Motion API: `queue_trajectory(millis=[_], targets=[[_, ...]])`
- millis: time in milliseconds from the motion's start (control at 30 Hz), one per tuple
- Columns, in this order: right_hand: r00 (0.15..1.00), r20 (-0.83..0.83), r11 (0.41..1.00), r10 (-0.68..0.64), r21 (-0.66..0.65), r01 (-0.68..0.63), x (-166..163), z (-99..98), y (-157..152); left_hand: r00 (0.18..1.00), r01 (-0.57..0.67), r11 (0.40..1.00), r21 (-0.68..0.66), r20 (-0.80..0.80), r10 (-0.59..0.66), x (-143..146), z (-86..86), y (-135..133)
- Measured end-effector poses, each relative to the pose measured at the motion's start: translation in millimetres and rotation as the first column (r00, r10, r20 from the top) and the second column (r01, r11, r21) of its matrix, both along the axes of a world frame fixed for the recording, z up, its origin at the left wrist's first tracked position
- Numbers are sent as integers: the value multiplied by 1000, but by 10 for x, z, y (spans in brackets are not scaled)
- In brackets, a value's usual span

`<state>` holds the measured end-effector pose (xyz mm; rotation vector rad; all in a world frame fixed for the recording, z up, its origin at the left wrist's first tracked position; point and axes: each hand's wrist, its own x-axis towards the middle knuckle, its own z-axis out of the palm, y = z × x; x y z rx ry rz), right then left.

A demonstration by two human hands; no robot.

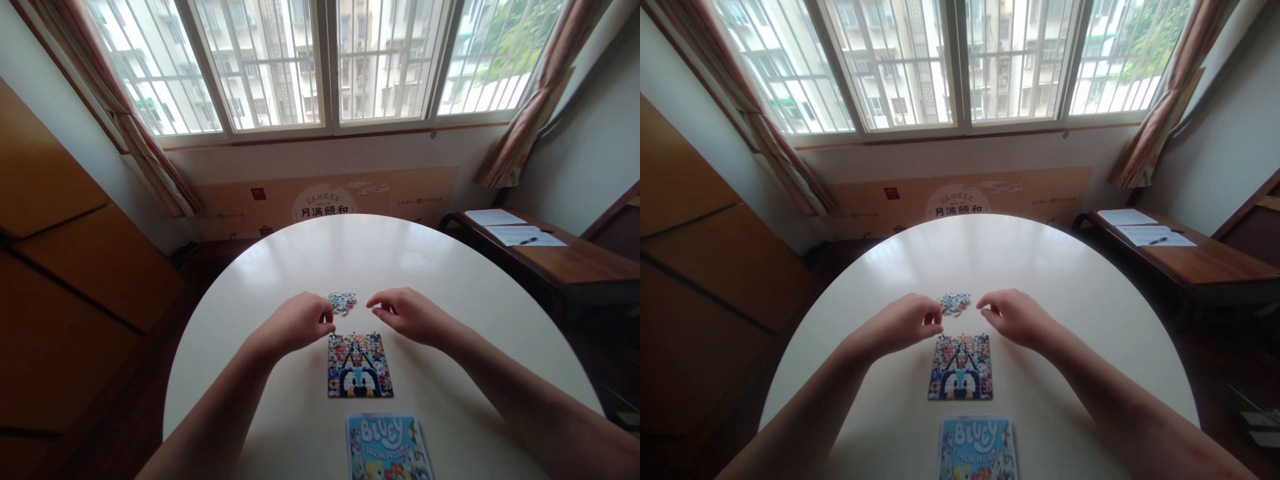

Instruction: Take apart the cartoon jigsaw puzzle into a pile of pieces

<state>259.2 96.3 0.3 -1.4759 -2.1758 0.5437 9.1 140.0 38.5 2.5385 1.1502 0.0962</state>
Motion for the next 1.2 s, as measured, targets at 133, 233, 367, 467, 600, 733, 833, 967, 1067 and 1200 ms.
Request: queue_trajectory(millis=[133,233,367,467,600,733,833,967,1067,1200], targets=[[971,41,971,237,-24,-236,-138,86,-163,998,52,999,-14,-22,-52,-10,-11,-31],[936,89,940,342,-22,-341,-220,127,-253,995,94,995,-21,-26,-95,3,-36,-53],[906,166,921,388,-26,-390,-288,157,-301,996,71,997,-20,-60,-72,51,-48,-84],[892,211,914,400,-22,-405,-314,149,-300,996,26,999,-23,-81,-28,83,-55,-96],[889,229,915,398,-23,-403,-327,131,-296,996,10,998,-60,-91,-16,93,-71,-78],[893,225,918,389,-17,-396,-325,125,-296,996,-1,995,-104,-88,-8,88,-60,-55],[894,216,917,392,-10,-399,-322,125,-294,998,-17,993,-119,-62,10,85,-50,-49],[895,212,917,392,-19,-397,-318,127,-296,1000,3,983,-186,1,-3,67,-83,-5],[898,212,921,385,-21,-389,-312,123,-297,997,16,964,-265,72,3,38,-132,71],[892,215,916,398,-33,-400,-304,107,-285,992,4,947,-322,124,38,-4,-193,178]])
